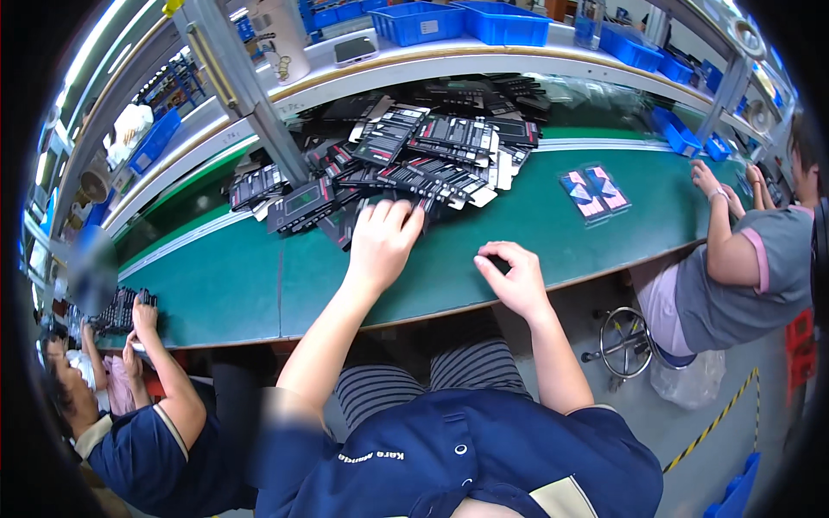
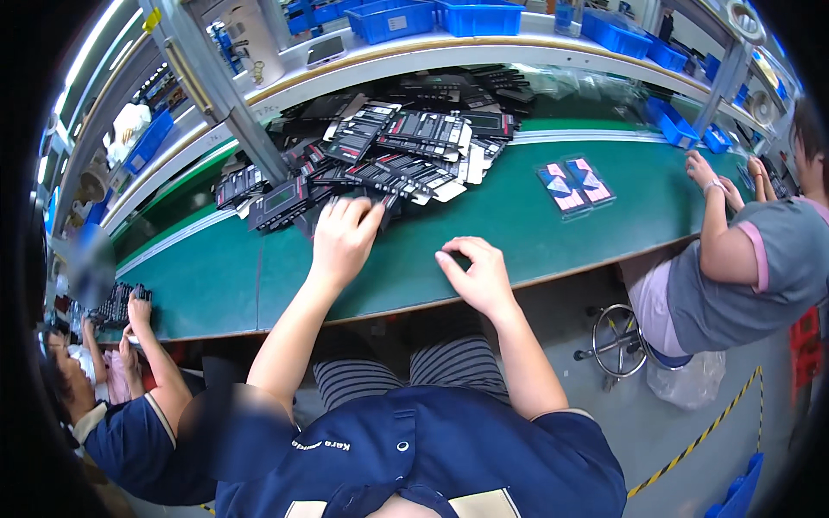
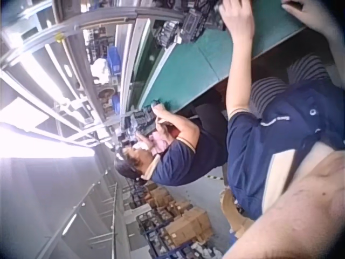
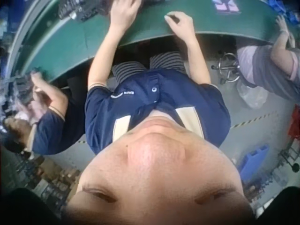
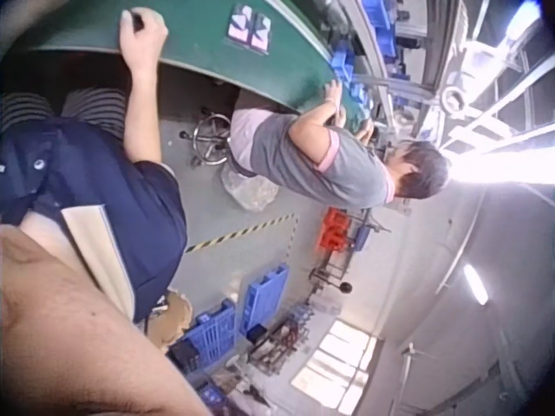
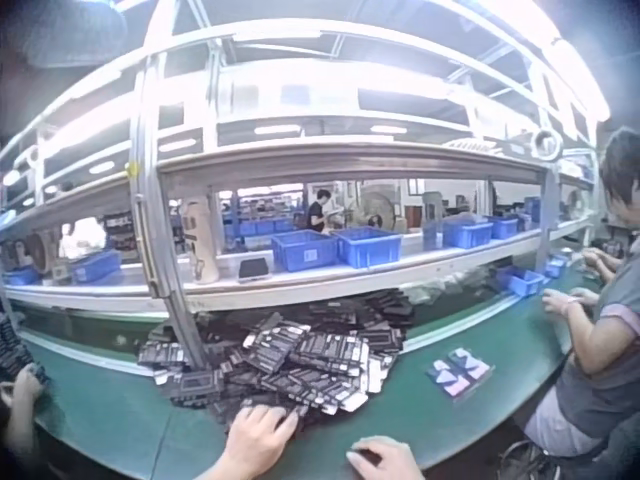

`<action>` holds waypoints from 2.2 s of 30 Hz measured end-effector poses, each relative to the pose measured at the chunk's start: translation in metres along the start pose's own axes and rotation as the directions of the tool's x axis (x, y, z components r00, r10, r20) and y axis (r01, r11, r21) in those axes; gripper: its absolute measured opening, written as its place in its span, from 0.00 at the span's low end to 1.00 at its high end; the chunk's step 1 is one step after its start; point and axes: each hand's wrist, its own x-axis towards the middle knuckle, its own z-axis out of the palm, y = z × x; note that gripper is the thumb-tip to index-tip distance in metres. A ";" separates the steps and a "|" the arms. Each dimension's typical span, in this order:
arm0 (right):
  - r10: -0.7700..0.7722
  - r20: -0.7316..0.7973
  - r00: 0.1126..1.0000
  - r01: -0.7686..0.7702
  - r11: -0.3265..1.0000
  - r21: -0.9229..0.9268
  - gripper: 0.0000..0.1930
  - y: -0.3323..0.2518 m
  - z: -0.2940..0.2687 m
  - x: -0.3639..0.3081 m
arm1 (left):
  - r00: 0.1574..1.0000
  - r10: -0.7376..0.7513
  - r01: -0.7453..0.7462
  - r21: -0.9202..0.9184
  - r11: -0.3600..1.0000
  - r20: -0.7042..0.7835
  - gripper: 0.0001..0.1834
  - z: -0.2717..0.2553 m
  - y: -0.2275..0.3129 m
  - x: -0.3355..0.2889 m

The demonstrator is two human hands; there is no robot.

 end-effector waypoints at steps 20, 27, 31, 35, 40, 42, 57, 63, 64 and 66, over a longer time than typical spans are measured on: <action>0.047 -0.087 0.995 -0.091 0.770 -0.631 0.16 0.001 -0.036 -0.023 | 0.804 -0.085 0.379 -0.397 0.836 0.589 0.28 -0.018 0.038 -0.039; 0.009 -0.116 0.993 -0.075 0.808 -0.584 0.19 0.006 -0.027 -0.018 | 0.844 0.079 0.162 -0.393 0.905 0.531 0.30 -0.029 0.082 -0.035; 0.013 -0.196 0.980 -0.140 0.748 -0.649 0.20 0.003 -0.016 -0.016 | 0.681 -0.527 0.372 0.379 0.847 0.509 0.39 -0.033 0.101 -0.046; -0.005 -0.232 0.973 -0.153 0.739 -0.657 0.22 0.010 -0.013 -0.016 | 0.705 -0.319 0.235 0.215 0.948 0.633 0.26 -0.056 0.093 -0.048; 0.040 -0.248 0.968 -0.192 0.753 -0.629 0.26 0.009 -0.016 -0.015 | 0.897 -0.440 0.404 -0.465 0.788 0.034 0.13 -0.086 0.043 -0.028; 0.127 -0.236 0.963 -0.241 0.796 -0.555 0.29 0.006 -0.022 -0.014 | 0.589 -0.772 0.714 -0.601 0.359 0.239 0.11 -0.098 0.022 -0.031; -0.043 0.410 0.911 0.128 0.975 -0.183 0.30 -0.028 0.007 -0.010 | 0.764 -0.382 0.556 -0.229 0.799 0.520 0.38 -0.070 0.005 -0.096; -0.019 0.544 0.839 0.080 0.993 -0.089 0.29 -0.018 0.008 0.017 | 0.721 -0.398 0.573 -0.164 0.803 0.568 0.45 -0.066 0.004 -0.091; 0.037 0.500 0.865 0.045 0.988 -0.150 0.28 -0.025 0.008 0.018 | 0.718 -0.403 0.579 -0.165 0.798 0.567 0.45 -0.066 0.003 -0.091; 0.066 0.461 0.885 0.025 0.982 -0.189 0.27 -0.020 0.011 0.015 | 0.715 -0.423 0.589 -0.154 0.793 0.558 0.45 -0.066 0.006 -0.092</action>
